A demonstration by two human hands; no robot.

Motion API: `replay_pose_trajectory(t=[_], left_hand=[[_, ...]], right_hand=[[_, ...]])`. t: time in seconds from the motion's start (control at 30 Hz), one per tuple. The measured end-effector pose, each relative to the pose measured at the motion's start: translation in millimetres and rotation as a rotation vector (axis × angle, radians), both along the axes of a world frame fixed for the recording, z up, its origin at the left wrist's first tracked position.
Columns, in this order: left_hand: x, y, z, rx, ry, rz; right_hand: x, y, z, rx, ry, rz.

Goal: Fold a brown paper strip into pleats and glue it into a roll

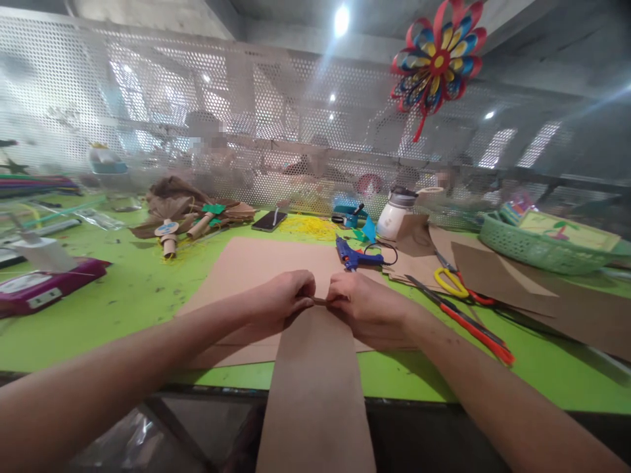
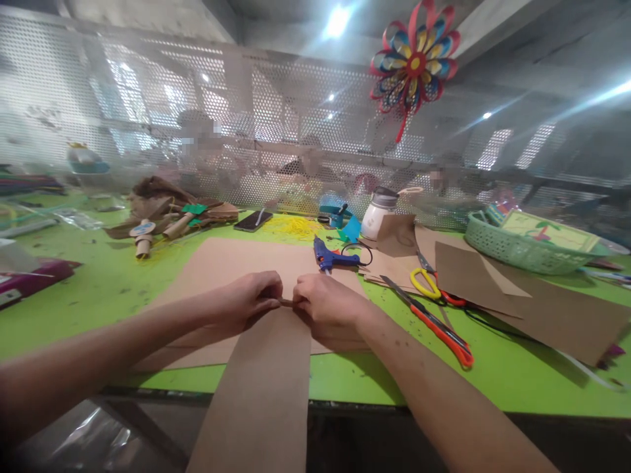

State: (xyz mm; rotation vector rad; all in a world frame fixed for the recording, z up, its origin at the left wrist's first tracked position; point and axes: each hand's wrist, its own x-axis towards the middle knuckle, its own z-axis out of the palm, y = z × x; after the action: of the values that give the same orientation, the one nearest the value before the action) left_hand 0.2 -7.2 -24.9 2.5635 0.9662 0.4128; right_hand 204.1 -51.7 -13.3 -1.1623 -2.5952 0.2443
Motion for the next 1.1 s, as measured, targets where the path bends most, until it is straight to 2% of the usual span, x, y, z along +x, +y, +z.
replay_pose_trajectory(t=[0.17, 0.27, 0.4, 0.57, 0.77, 1.0, 1.1], left_hand=[[-6.7, -3.5, -9.2, 0.058, -0.059, 0.024], [-9.4, -6.8, -10.9, 0.104, -0.107, -0.003], [-13.3, -11.9, -6.1, 0.11, -0.104, -0.082], [-17.6, -17.3, -1.2, 0.147, -0.095, -0.109], [-18.6, -21.9, 2.3, 0.175, -0.048, -0.133], [-18.3, -27.8, 8.8, 0.396, 0.125, -0.274], [-18.7, -34.0, 11.6, 0.455, 0.142, -0.292]], right_hand=[[2.6, 0.0, 3.1, -0.015, -0.032, -0.002], [4.2, 2.6, 2.8, -0.02, -0.064, 0.025], [6.1, 3.8, 2.5, -0.015, -0.084, 0.039], [4.8, -2.7, 1.1, 0.012, -0.104, 0.018], [0.0, -15.0, -1.9, 0.152, -0.161, -0.032], [-2.2, -19.5, -3.0, 0.252, -0.262, -0.027], [-3.6, -20.3, -4.5, 0.298, -0.311, -0.015]])
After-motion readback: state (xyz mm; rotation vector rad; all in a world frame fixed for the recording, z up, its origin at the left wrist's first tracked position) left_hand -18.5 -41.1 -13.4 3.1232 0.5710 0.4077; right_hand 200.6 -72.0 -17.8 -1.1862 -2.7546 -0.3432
